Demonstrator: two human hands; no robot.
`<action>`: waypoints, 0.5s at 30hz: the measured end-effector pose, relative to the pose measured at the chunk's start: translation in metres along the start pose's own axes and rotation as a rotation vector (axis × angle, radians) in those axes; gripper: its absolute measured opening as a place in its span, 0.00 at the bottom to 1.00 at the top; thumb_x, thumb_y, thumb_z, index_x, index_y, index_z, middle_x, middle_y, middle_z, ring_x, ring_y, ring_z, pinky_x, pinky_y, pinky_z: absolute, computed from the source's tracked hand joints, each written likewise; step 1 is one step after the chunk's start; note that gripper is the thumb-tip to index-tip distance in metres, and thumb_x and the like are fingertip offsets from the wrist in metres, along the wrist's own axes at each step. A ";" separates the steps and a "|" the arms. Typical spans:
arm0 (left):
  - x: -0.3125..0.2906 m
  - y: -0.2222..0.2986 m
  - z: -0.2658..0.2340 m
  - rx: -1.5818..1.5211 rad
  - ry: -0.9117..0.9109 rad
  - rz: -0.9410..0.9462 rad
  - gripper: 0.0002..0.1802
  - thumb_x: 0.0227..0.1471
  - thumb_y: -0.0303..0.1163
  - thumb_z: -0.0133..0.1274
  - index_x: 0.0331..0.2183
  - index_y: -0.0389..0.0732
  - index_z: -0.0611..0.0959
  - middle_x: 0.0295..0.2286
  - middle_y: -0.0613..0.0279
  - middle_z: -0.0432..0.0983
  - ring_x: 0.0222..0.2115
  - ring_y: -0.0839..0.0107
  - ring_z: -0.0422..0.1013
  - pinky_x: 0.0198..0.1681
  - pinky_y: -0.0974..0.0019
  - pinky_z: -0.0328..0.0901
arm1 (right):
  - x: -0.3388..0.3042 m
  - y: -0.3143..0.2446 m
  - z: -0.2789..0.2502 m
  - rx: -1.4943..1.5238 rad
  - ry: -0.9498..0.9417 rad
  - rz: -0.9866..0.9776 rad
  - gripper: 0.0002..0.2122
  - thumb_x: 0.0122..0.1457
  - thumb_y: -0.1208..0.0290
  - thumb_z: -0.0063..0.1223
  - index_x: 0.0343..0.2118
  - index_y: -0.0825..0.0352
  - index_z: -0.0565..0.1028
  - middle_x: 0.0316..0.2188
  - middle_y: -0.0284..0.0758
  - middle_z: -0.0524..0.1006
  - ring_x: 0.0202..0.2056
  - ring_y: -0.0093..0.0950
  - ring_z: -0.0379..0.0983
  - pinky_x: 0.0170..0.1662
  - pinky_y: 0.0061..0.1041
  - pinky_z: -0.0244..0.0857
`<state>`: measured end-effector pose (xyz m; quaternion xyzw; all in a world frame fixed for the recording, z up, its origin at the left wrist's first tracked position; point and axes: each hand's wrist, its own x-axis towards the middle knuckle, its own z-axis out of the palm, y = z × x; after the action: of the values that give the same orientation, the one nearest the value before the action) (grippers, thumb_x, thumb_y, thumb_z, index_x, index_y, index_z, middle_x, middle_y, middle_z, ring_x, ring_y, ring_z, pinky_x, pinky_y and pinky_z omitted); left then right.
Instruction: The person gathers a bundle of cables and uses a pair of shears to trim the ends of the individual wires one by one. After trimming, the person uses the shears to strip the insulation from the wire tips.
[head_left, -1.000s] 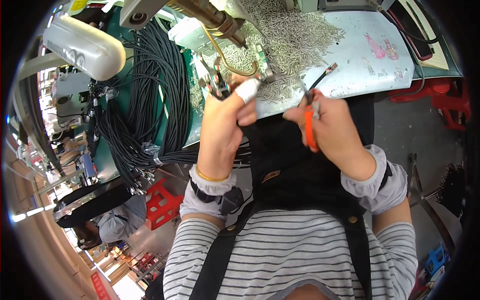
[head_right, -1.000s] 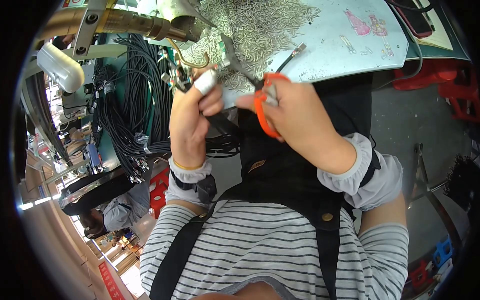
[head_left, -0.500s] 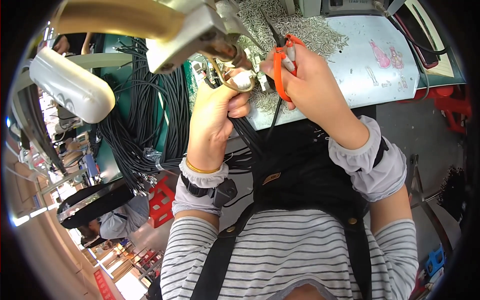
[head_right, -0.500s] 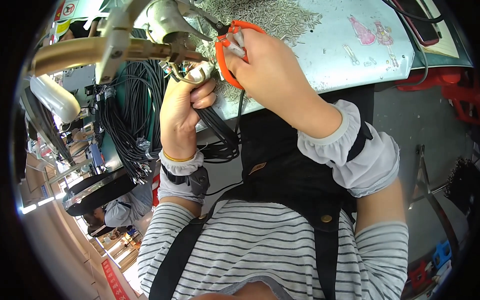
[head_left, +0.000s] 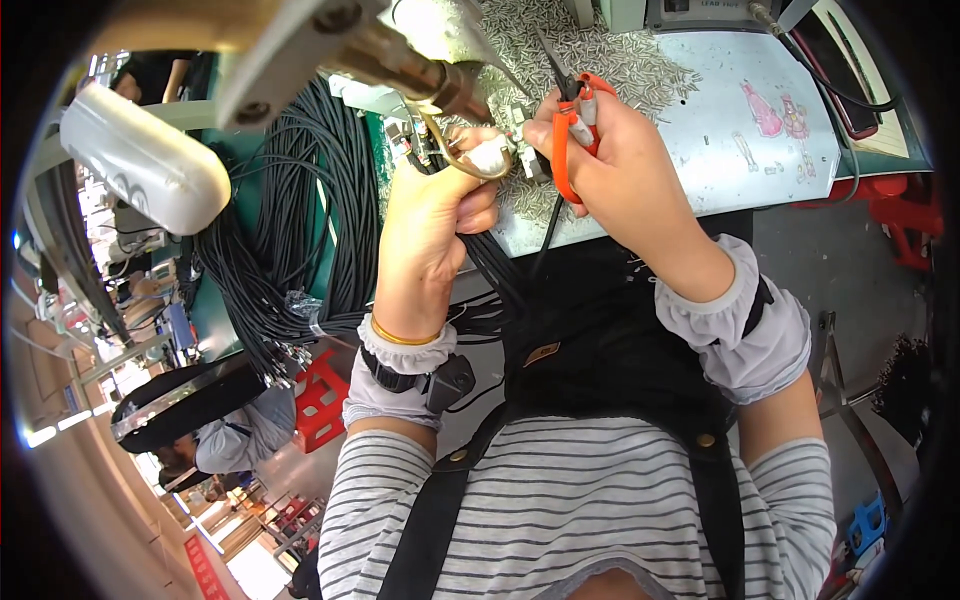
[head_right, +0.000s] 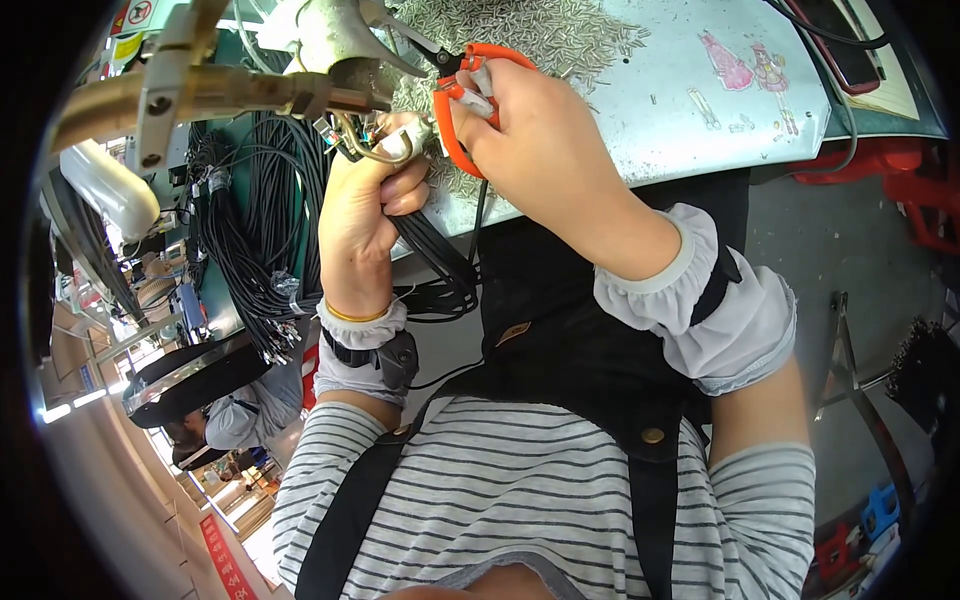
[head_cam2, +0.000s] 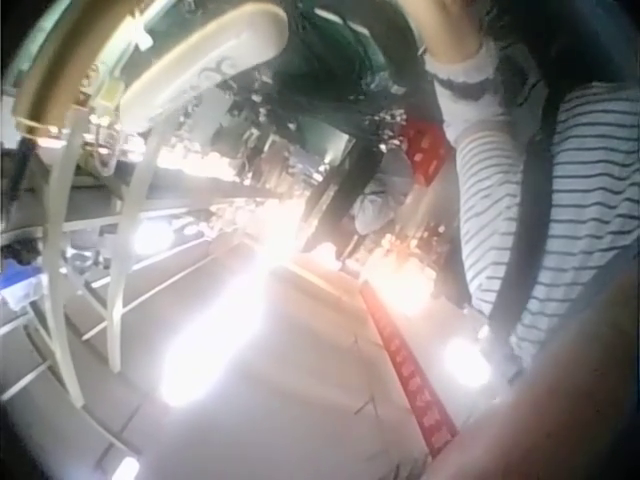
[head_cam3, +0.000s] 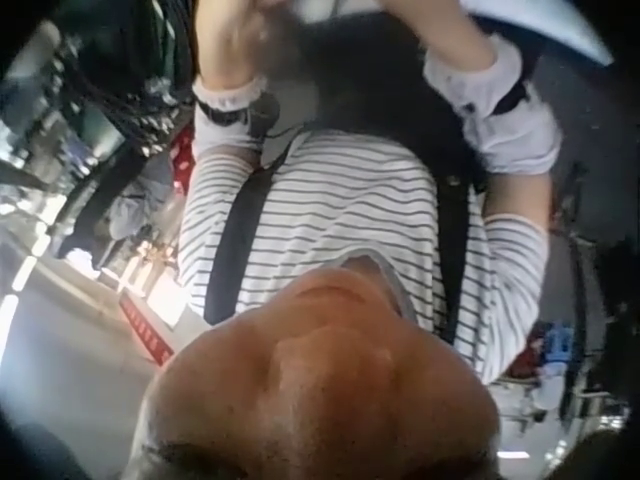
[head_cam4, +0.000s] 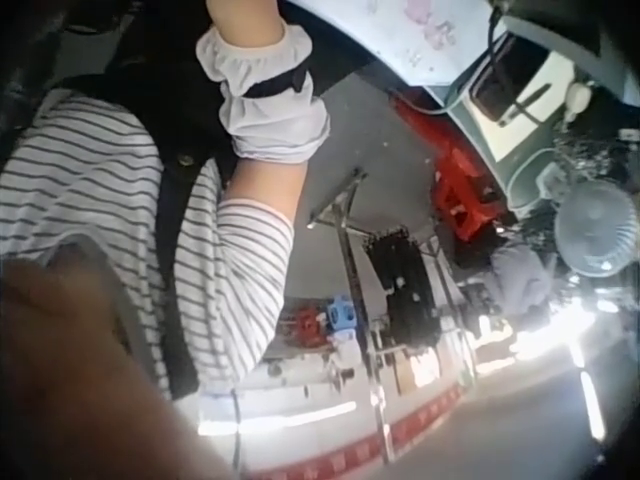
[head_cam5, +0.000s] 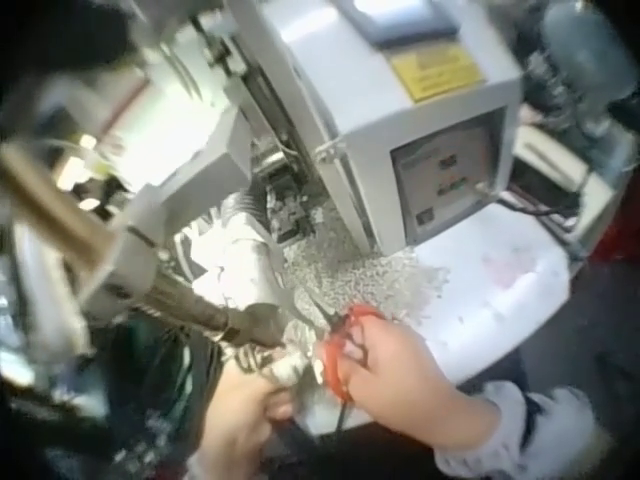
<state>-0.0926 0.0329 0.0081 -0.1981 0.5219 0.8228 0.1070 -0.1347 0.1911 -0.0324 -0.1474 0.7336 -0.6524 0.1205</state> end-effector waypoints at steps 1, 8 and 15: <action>-0.001 0.001 0.000 0.014 -0.017 -0.005 0.04 0.45 0.22 0.50 0.28 0.35 0.73 0.19 0.67 0.65 0.11 0.84 0.54 0.12 0.79 0.49 | -0.002 -0.001 -0.001 0.043 -0.009 0.011 0.07 0.53 0.70 0.48 0.30 0.67 0.68 0.14 0.23 0.63 0.14 0.11 0.57 0.15 0.12 0.53; -0.037 -0.019 0.017 0.073 0.094 0.119 0.10 0.46 0.20 0.47 0.35 0.33 0.75 0.27 0.61 0.71 0.21 0.77 0.63 0.22 0.75 0.59 | -0.030 -0.026 -0.013 0.467 -0.073 0.177 0.06 0.54 0.73 0.48 0.29 0.69 0.67 0.16 0.25 0.64 0.14 0.11 0.57 0.15 0.11 0.53; -0.059 -0.038 0.021 0.305 -0.090 0.157 0.12 0.47 0.20 0.46 0.37 0.34 0.75 0.29 0.60 0.72 0.27 0.76 0.66 0.31 0.74 0.62 | -0.044 -0.029 -0.013 -0.151 -0.189 -0.338 0.03 0.52 0.77 0.47 0.27 0.72 0.68 0.20 0.28 0.67 0.17 0.15 0.59 0.21 0.13 0.55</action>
<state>-0.0292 0.0699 0.0109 -0.1013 0.6490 0.7480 0.0945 -0.0972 0.2169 -0.0026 -0.3375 0.7308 -0.5896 0.0664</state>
